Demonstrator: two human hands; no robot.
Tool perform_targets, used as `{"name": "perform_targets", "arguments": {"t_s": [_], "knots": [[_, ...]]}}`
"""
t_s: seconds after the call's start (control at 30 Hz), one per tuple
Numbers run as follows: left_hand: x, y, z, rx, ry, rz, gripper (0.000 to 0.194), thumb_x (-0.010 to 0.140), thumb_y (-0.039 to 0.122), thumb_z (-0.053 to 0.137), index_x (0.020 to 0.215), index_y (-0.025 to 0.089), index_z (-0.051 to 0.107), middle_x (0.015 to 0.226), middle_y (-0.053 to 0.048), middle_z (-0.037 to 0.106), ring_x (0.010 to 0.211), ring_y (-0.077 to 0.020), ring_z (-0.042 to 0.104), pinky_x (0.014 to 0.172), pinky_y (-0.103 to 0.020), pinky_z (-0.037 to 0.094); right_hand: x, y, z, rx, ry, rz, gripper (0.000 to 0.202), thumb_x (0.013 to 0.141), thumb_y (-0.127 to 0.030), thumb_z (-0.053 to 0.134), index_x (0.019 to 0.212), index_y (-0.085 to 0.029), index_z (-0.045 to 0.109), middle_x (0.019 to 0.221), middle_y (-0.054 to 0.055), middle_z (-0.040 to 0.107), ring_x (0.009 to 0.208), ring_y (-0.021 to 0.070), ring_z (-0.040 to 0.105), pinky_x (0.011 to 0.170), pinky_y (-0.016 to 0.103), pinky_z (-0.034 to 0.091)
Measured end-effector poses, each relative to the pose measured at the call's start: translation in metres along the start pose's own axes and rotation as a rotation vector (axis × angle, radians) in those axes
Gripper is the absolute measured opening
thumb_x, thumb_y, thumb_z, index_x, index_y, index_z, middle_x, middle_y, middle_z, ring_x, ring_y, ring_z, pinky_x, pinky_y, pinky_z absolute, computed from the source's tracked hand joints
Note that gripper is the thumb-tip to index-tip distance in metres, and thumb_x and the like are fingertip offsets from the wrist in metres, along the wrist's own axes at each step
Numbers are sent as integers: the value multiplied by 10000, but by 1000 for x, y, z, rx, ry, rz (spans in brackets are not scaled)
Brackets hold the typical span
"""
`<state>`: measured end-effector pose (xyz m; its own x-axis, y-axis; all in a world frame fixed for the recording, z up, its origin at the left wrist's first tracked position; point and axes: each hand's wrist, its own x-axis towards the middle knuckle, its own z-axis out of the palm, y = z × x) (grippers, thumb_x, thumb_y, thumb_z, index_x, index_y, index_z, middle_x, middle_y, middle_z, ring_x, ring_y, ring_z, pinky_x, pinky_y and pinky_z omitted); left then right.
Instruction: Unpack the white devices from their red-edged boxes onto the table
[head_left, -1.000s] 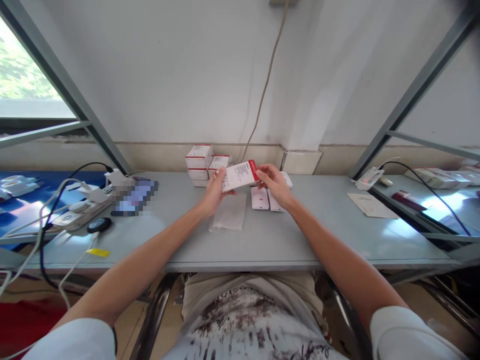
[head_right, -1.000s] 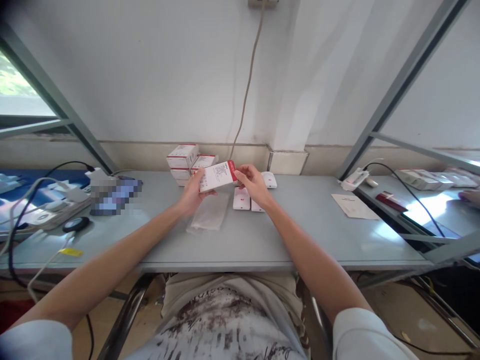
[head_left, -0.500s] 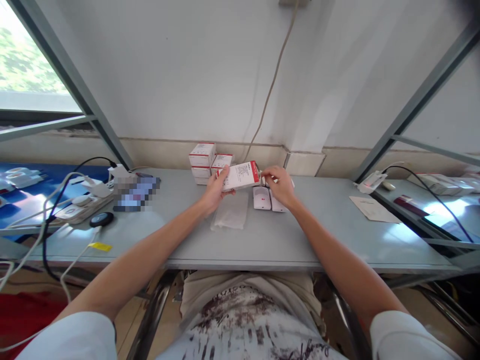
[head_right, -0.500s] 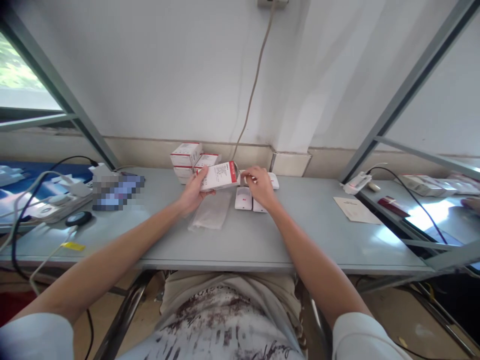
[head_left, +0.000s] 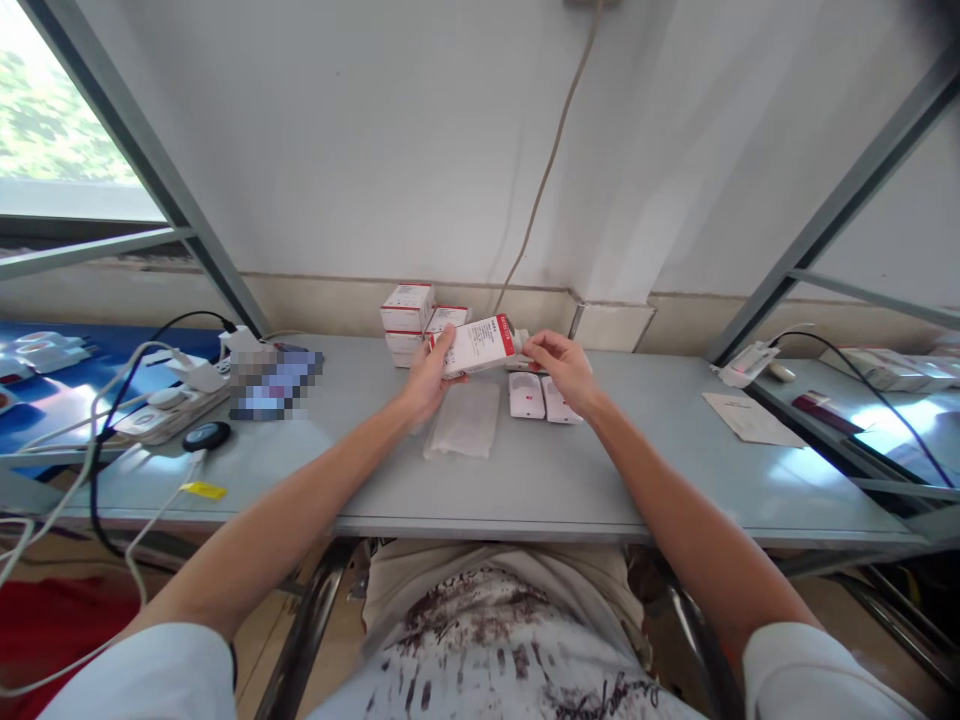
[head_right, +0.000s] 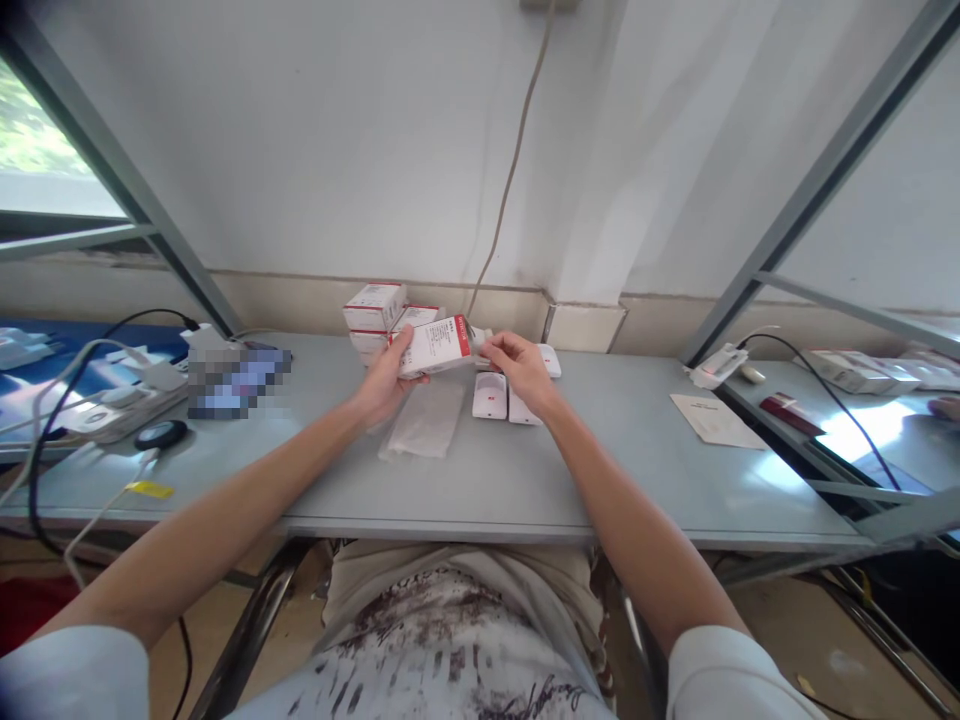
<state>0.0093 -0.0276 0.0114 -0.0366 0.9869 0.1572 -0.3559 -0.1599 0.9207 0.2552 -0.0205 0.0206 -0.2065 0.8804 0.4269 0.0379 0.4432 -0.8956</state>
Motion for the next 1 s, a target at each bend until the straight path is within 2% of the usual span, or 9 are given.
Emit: {"name": "perform_targets", "arguments": {"t_s": [0.13, 0.27, 0.33, 0.5, 0.6, 0.67, 0.77, 0.9, 1.0], "knots": [[-1, -1, -1, 24, -22, -15, 469, 955, 634, 781, 1137, 204, 743, 1188, -139, 818, 889, -240, 772, 552, -294, 572, -4, -5, 4, -103, -24, -55, 342, 914, -528, 795, 1174, -310, 836, 992, 20, 720, 840, 179, 614, 824, 360, 566], [-1, -2, 0, 43, -27, -7, 498, 942, 662, 781, 1117, 199, 725, 1113, -137, 820, 902, -248, 774, 558, -296, 567, -6, -10, 4, -147, -16, -55, 545, 906, -481, 787, 1432, -347, 746, 1027, 5, 708, 763, 156, 579, 766, 349, 557], [-2, -3, 1, 57, -33, 5, 525, 917, 681, 797, 1103, 198, 708, 1079, -136, 818, 897, -252, 773, 551, -289, 557, -5, -9, 4, -150, -26, -42, 590, 893, -448, 781, 1469, -341, 712, 1018, 2, 716, 744, 155, 575, 736, 344, 547], [-6, -5, 3, 100, -38, 70, 561, 878, 713, 818, 1084, 211, 676, 1041, -118, 806, 858, -237, 760, 543, -280, 549, -1, -2, 6, -161, 26, -66, 432, 834, -457, 820, 1215, -278, 724, 998, 25, 735, 762, 176, 594, 712, 346, 532], [-8, -4, 3, 157, -39, 162, 559, 863, 727, 828, 1086, 241, 666, 900, -54, 768, 733, -194, 717, 524, -268, 537, 0, 1, 6, -212, -21, -91, 250, 843, -459, 799, 967, -262, 709, 975, 30, 726, 806, 192, 612, 742, 360, 537], [-10, -4, 4, 201, -52, 216, 561, 859, 744, 824, 1081, 253, 668, 827, -23, 733, 653, -171, 673, 509, -269, 534, 0, 2, 6, -168, -45, -83, 262, 884, -497, 761, 859, -264, 645, 934, 27, 711, 842, 208, 639, 771, 375, 560], [-12, -3, 8, 217, -60, 220, 559, 869, 756, 805, 1081, 256, 674, 836, -24, 732, 652, -170, 664, 518, -280, 547, 2, 7, 4, -63, 46, -51, 368, 934, -603, 710, 844, -274, 573, 877, 16, 674, 832, 214, 654, 777, 391, 594], [-12, -1, 12, 182, -34, 195, 537, 889, 734, 796, 1082, 249, 670, 906, -50, 757, 733, -188, 701, 536, -274, 557, 9, 14, 0, 55, 247, 10, 464, 898, -707, 726, 907, -281, 542, 868, -4, 620, 804, 200, 647, 753, 391, 618], [-12, 0, 12, 152, -11, 197, 532, 887, 721, 810, 1067, 244, 657, 922, -56, 766, 737, -183, 703, 524, -257, 559, 10, 14, -1, 110, 272, 67, 557, 885, -815, 678, 941, -291, 498, 907, -2, 629, 835, 209, 673, 728, 389, 635]]}}
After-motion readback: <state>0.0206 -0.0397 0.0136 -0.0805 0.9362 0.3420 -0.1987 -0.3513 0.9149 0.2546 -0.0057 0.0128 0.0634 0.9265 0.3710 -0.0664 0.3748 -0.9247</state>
